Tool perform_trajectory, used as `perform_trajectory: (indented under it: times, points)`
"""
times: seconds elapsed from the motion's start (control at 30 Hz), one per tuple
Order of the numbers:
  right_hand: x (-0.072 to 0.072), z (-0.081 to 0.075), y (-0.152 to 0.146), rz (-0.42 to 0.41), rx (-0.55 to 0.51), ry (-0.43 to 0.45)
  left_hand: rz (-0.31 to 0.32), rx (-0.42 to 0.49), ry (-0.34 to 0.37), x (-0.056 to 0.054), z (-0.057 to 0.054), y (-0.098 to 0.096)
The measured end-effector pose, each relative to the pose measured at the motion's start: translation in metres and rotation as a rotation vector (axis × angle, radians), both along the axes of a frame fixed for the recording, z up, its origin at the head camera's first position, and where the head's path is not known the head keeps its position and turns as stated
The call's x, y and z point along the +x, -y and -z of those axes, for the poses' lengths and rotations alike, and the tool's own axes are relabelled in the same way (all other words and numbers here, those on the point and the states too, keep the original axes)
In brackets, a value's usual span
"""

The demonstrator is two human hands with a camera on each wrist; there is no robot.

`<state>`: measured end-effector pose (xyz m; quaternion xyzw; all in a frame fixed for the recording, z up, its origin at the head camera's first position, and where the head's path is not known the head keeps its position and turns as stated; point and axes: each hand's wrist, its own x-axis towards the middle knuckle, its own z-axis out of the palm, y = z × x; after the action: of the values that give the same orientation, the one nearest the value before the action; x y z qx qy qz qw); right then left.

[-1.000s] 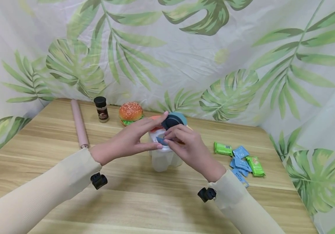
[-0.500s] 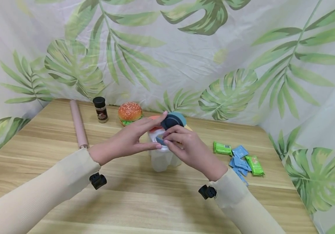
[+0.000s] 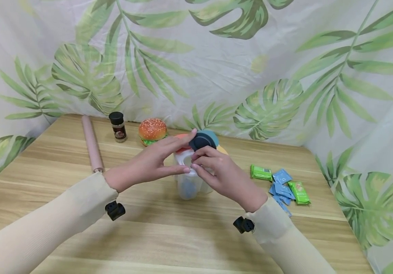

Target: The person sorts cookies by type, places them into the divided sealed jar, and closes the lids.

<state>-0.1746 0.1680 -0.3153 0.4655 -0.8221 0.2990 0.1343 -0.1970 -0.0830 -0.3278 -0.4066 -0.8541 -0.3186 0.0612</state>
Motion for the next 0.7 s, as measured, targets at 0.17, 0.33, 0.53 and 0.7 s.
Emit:
perform_trajectory:
  times: [0.17, 0.33, 0.53, 0.7]
  points:
    - [0.001, 0.004, -0.001, -0.006, -0.048, -0.006, 0.008, 0.010, -0.007, 0.000, 0.001, 0.001]
    - [0.003, 0.001, -0.008, 0.032, -0.092, 0.061, 0.005, 0.012, 0.003, 0.001, -0.001, 0.001]
    - [0.007, -0.002, -0.024, 0.068, -0.183, 0.103, -0.006, 0.005, 0.023, 0.001, -0.002, 0.000]
    - [0.006, 0.004, -0.046, 0.136, -0.223, 0.065, -0.019, -0.008, 0.033, 0.001, -0.001, -0.001]
